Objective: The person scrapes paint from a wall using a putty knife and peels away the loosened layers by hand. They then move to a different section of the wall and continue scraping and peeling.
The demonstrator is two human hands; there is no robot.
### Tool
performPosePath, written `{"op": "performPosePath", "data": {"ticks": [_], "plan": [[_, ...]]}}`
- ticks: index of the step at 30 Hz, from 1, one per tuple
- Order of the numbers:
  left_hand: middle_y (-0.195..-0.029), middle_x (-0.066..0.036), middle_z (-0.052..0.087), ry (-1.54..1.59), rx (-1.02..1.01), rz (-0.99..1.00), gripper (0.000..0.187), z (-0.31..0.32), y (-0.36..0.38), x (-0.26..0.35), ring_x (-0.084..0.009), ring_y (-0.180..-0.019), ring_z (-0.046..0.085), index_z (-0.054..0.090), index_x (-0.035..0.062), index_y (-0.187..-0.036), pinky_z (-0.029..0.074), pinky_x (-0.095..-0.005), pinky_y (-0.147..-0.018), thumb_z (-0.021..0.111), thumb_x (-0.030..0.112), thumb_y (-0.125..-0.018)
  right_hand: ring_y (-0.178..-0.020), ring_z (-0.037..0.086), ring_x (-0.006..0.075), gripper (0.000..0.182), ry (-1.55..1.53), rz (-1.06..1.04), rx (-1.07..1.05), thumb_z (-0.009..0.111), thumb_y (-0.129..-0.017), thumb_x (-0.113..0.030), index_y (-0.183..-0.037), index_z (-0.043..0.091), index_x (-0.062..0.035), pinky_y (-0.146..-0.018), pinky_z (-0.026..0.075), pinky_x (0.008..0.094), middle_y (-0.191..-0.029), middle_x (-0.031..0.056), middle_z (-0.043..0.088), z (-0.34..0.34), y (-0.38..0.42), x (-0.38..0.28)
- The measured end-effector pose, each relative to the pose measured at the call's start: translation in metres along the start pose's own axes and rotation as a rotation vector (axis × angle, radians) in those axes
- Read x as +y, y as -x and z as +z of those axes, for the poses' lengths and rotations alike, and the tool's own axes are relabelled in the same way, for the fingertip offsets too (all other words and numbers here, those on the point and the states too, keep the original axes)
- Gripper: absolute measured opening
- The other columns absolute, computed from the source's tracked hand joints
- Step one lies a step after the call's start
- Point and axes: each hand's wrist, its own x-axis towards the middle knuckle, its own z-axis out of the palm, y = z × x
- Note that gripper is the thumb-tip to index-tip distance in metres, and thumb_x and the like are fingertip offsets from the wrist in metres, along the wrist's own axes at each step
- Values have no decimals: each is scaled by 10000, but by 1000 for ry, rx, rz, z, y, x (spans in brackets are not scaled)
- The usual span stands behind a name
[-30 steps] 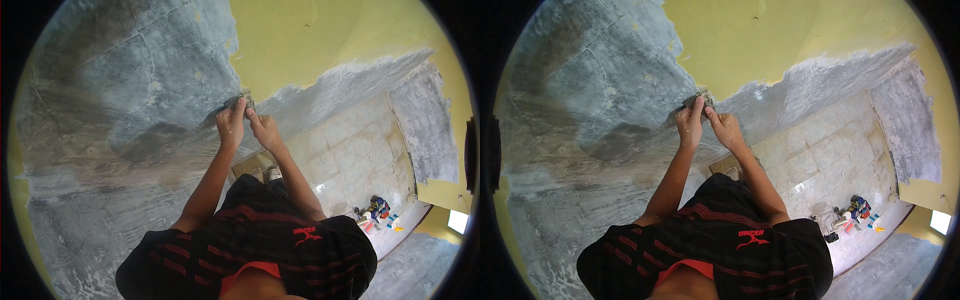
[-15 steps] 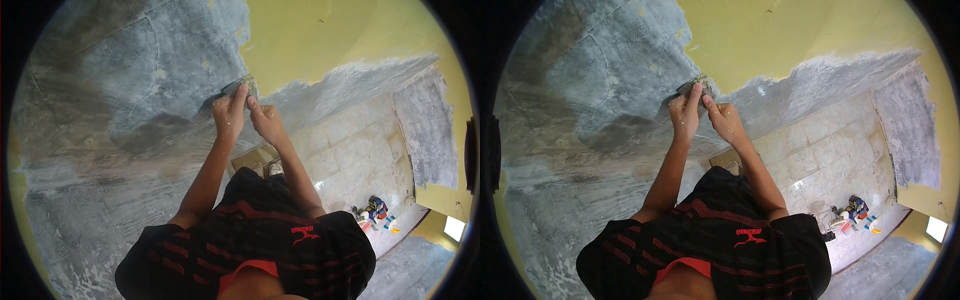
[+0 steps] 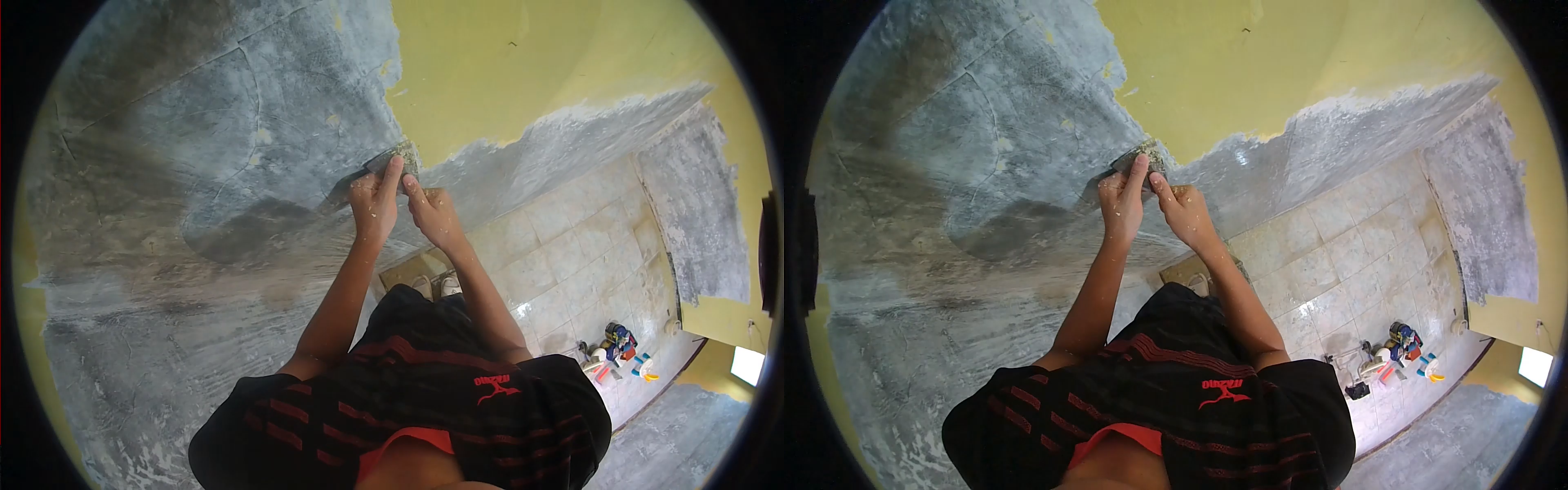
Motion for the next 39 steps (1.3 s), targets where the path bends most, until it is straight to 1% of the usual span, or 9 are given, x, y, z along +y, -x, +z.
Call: {"op": "performPosePath", "data": {"ticks": [3, 5, 10, 18, 21, 23, 32, 36, 39], "plan": [[-566, 78, 388, 7, -21, 30, 598, -3, -4, 27, -49, -578, 313, 529, 23, -585, 230, -333, -504, 734, 378, -1022, -551, 390, 125, 737, -45, 33, -33, 563, -1068, -557, -585, 489, -4, -513, 368, 378, -526, 29, 404, -2, 0, -17], [-579, 76, 376, 38, -16, 49, 594, -4, -9, 34, -54, -583, 310, 526, 19, -597, 238, -334, -505, 739, 380, -1018, -511, 397, 96, 709, -22, -11, -59, 520, -1084, -573, -574, 498, -82, -480, 339, 333, -540, -20, 436, -3, -1, -30], [-547, 75, 347, -69, -18, -24, 662, -3, 2, 12, -55, -563, 310, 444, 24, -527, 228, -337, -496, 725, 348, -1031, -506, 391, 93, 712, -5, 21, -64, 510, -1091, -567, -570, 498, -81, -481, 339, 331, -527, -23, 431, -6, 9, -13], [-561, 79, 391, -5, -24, 44, 603, -5, -8, 41, -40, -561, 316, 496, 31, -564, 225, -332, -491, 718, 331, -1038, -531, 417, 89, 695, 22, -22, -61, 507, -1100, -545, -585, 511, -78, -497, 352, 324, -540, -23, 444, -5, -2, -27], [-556, 75, 391, 71, -6, 51, 597, 0, -5, 22, -42, -560, 325, 518, 13, -571, 240, -331, -493, 719, 327, -1036, -556, 413, 133, 730, 3, -68, -16, 565, -1067, -548, -605, 536, 17, -522, 393, 389, -527, 48, 438, -4, 1, -15], [-550, 64, 402, -18, -1, 72, 573, 0, -4, 14, -42, -561, 341, 547, -11, -589, 255, -330, -496, 723, 307, -1032, -519, 411, 92, 684, 2, -3, -49, 517, -1096, -545, -595, 517, -80, -493, 355, 310, -536, -27, 441, -6, -1, -5], [-553, 63, 388, 111, 34, 16, 566, 2, -1, 42, -48, -565, 328, 545, -22, -604, 250, -334, -495, 733, 301, -1028, -495, 399, 80, 681, 36, -43, -90, 522, -1088, -564, -587, 506, -103, -464, 332, 299, -534, -30, 434, -18, 0, -31], [-542, 73, 369, 102, 17, -9, 605, 6, -3, 25, -45, -561, 314, 508, 5, -562, 227, -336, -493, 736, 319, -1026, -546, 436, 111, 719, -10, 23, -86, 568, -1063, -567, -601, 548, -17, -507, 378, 364, -537, 5, 464, -19, 3, -33], [-547, 81, 371, 62, 8, -33, 605, 1, 2, 41, -40, -561, 312, 497, 19, -554, 221, -334, -492, 734, 311, -1028, -471, 396, 77, 685, 11, 30, -96, 514, -1090, -568, -568, 478, -127, -445, 319, 295, -521, -48, 410, -15, 12, -45]]}}
